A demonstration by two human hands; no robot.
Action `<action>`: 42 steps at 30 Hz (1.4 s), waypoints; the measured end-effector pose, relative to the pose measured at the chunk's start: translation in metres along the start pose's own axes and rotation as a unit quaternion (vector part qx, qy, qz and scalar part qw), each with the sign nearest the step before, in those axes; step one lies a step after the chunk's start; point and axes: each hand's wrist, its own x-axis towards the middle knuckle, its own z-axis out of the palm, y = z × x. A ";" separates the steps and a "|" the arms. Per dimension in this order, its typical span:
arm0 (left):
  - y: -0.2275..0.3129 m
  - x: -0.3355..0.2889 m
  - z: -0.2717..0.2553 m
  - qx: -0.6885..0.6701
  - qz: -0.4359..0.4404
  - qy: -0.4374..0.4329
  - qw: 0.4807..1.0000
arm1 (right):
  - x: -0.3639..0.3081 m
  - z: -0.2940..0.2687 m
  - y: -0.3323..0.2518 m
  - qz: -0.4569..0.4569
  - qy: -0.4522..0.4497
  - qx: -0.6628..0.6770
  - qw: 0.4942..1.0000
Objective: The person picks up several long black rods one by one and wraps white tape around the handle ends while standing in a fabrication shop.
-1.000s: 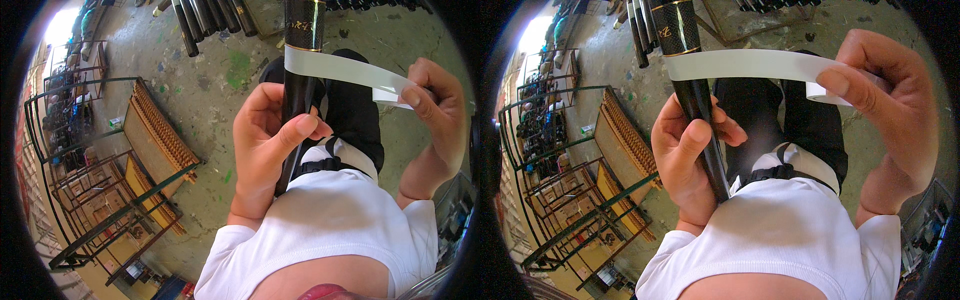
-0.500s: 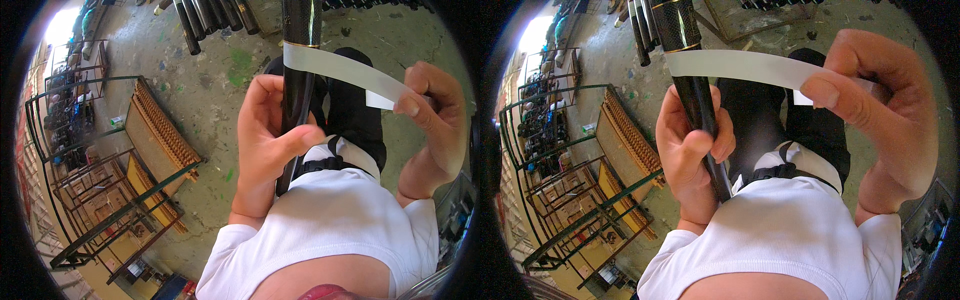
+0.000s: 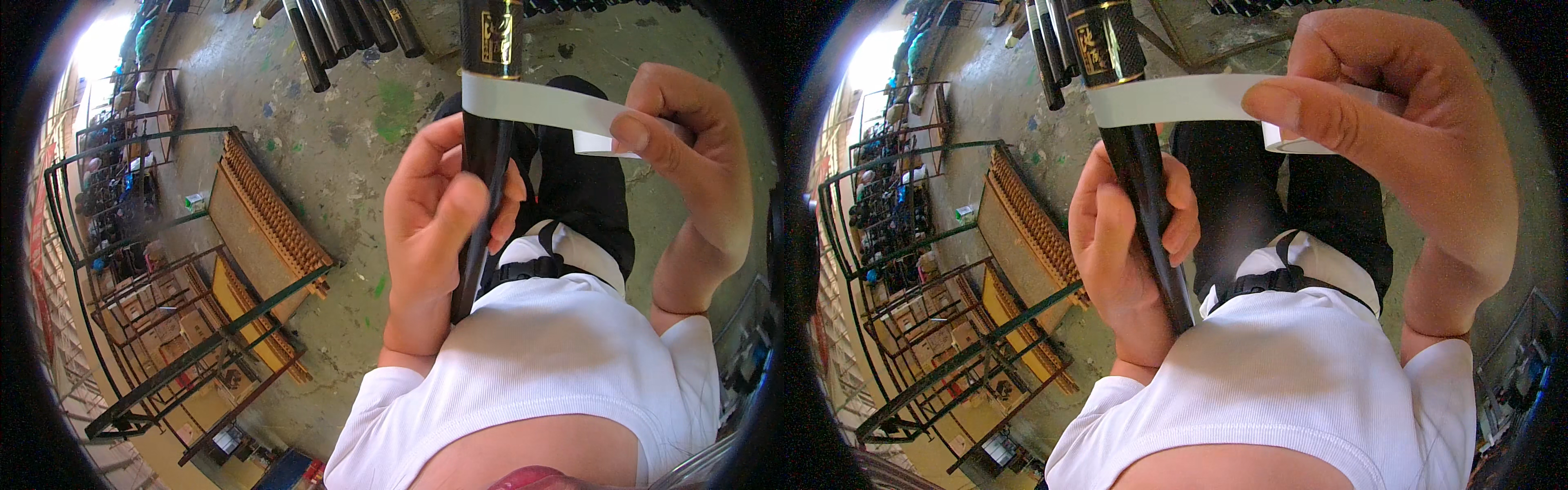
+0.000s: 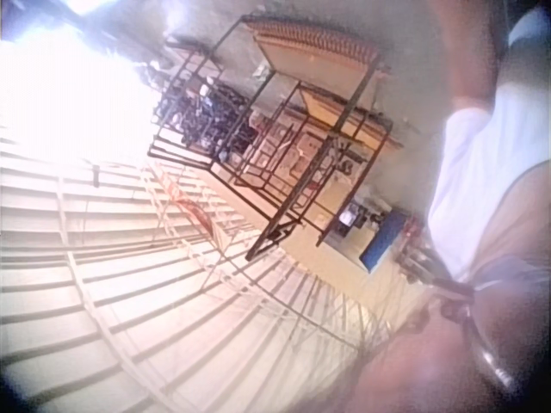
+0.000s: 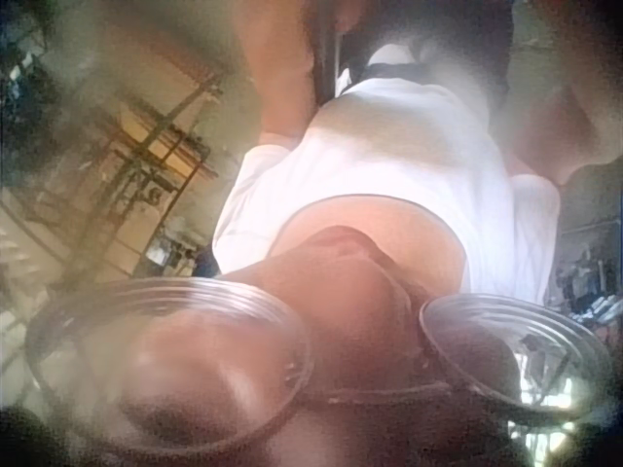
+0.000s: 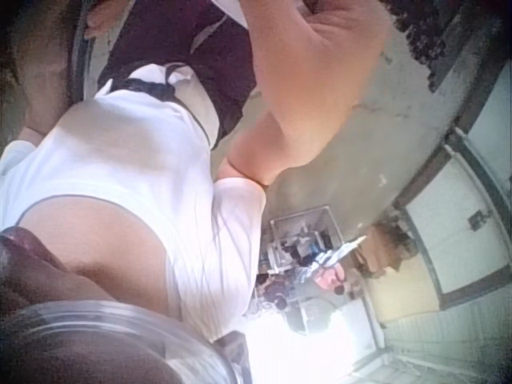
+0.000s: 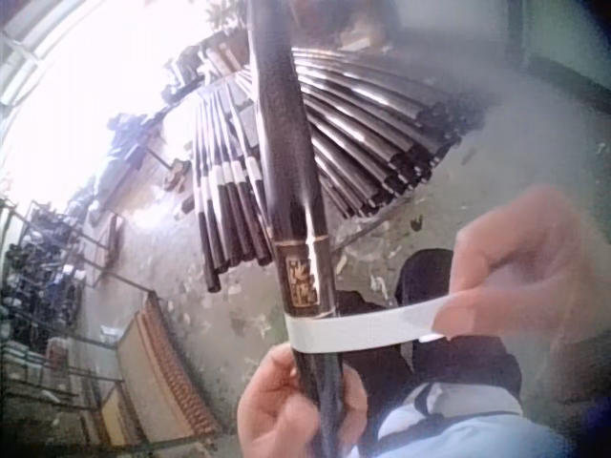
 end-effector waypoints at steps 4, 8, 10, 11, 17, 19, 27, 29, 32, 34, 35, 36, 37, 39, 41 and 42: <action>-0.002 0.002 -0.013 0.016 -0.007 -0.052 0.999 | -0.002 -0.002 0.000 -0.007 -0.014 0.006 1.000; -0.003 -0.002 -0.006 -0.008 0.016 -0.018 1.000 | 0.002 0.004 -0.007 -0.008 -0.014 0.043 0.999; -0.001 -0.004 -0.003 -0.011 -0.002 -0.005 1.000 | 0.005 0.004 -0.009 0.001 -0.037 0.049 0.998; -0.001 -0.004 -0.002 -0.012 -0.010 0.002 1.000 | 0.006 0.005 -0.010 0.003 -0.035 0.052 0.998; -0.003 0.000 -0.002 0.032 0.015 0.014 0.999 | 0.000 0.022 -0.021 -0.005 0.061 0.077 0.995; -0.008 0.003 -0.004 0.056 0.035 -0.009 0.998 | -0.006 0.026 -0.020 -0.019 0.084 0.083 0.993; -0.004 0.000 -0.007 -0.028 -0.006 -0.005 1.000 | 0.006 0.010 -0.014 0.020 -0.019 0.039 0.999; -0.004 0.000 -0.009 -0.056 -0.011 -0.029 0.998 | 0.009 0.010 -0.008 0.013 -0.032 0.063 0.997; -0.005 0.000 -0.007 -0.043 0.008 -0.024 0.999 | 0.012 0.018 0.004 -0.009 -0.033 0.127 0.991; -0.007 -0.004 -0.001 -0.014 0.033 0.015 0.999 | 0.019 0.028 0.004 -0.012 -0.059 0.185 0.981; -0.005 -0.005 -0.002 -0.041 -0.002 -0.001 0.999 | 0.022 0.030 0.003 -0.010 -0.073 0.212 0.974; -0.002 -0.005 -0.004 -0.068 -0.036 -0.018 0.997 | 0.024 0.033 0.006 -0.025 -0.071 0.248 0.966; 0.000 -0.006 -0.006 -0.095 -0.070 -0.035 0.992 | 0.025 0.038 0.010 -0.040 -0.070 0.283 0.956; -0.006 -0.008 -0.010 0.004 -0.025 -0.085 0.996 | 0.025 0.047 0.013 -0.056 -0.069 0.337 0.937; -0.009 -0.011 -0.012 0.116 0.001 -0.103 0.988 | 0.025 0.052 0.013 -0.065 -0.057 0.348 0.933; -0.008 -0.013 -0.011 0.181 0.002 -0.099 0.979 | 0.025 0.053 0.014 -0.073 -0.044 0.340 0.937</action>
